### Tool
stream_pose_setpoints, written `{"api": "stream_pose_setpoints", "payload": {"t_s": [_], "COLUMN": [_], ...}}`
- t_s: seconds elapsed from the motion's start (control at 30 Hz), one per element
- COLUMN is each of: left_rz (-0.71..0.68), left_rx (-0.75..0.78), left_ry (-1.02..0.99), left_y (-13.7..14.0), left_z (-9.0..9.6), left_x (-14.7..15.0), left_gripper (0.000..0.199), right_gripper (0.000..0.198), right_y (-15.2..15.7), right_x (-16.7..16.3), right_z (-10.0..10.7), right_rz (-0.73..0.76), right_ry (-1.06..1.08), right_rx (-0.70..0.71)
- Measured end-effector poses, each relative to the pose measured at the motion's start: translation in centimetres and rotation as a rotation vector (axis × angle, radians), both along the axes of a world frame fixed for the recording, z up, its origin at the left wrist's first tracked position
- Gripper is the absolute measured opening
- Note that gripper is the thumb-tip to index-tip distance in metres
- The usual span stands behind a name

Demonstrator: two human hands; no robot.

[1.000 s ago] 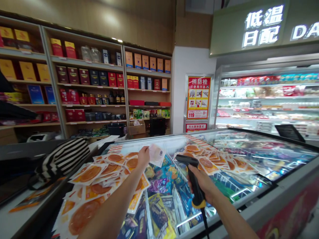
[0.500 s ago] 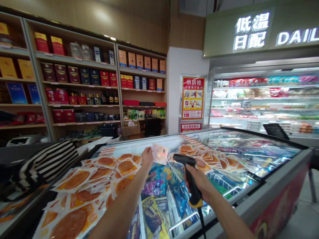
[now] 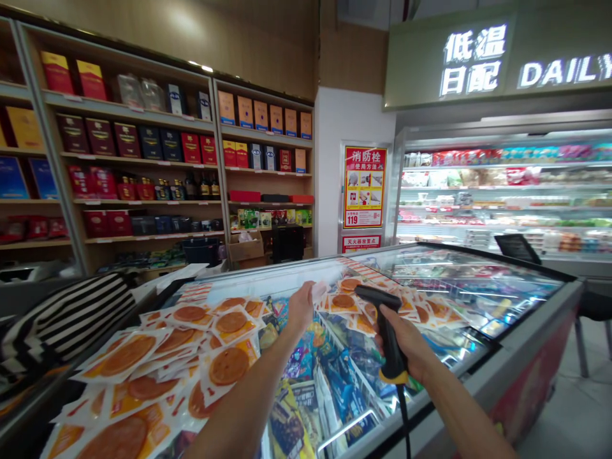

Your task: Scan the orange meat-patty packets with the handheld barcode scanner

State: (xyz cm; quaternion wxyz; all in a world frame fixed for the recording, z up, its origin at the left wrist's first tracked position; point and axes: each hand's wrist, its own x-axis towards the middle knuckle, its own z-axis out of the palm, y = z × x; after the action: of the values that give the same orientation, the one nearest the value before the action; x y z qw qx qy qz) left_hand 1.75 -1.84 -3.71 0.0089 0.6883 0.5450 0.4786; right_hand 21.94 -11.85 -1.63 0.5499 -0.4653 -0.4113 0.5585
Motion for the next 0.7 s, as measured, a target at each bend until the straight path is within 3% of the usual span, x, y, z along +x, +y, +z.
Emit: {"api": "stream_pose_setpoints", "payload": {"t_s": [0.13,0.27,0.43,0.7], "left_rz": [-0.242,-0.379,-0.414,-0.319], "left_rx": [0.028,0.072,0.056,-0.055], "left_ry": [0.254,0.419,0.538,0.554], "left_y": [-0.5,-0.6,-0.5,0.8], "left_z": [-1.2,-1.4,-1.9,-2.5], "left_x": [3.2,5.6,6.6,3.9], "left_gripper": [0.032,0.033,0.031,0.036], "right_gripper": [0.033,0.032,0.032,0.032], "right_y": [0.0,0.0,0.2,0.4], "right_x": [0.9,1.3,1.7,2.0], "right_z": [0.2,0.1,-0.2,-0.1], "right_rz": [-0.021,-0.066,-0.057,-0.08], "right_ry": [-0.009,-0.008,-0.008,-0.004], "right_rx": [-0.021,-0.04,-0.047,-0.046]}}
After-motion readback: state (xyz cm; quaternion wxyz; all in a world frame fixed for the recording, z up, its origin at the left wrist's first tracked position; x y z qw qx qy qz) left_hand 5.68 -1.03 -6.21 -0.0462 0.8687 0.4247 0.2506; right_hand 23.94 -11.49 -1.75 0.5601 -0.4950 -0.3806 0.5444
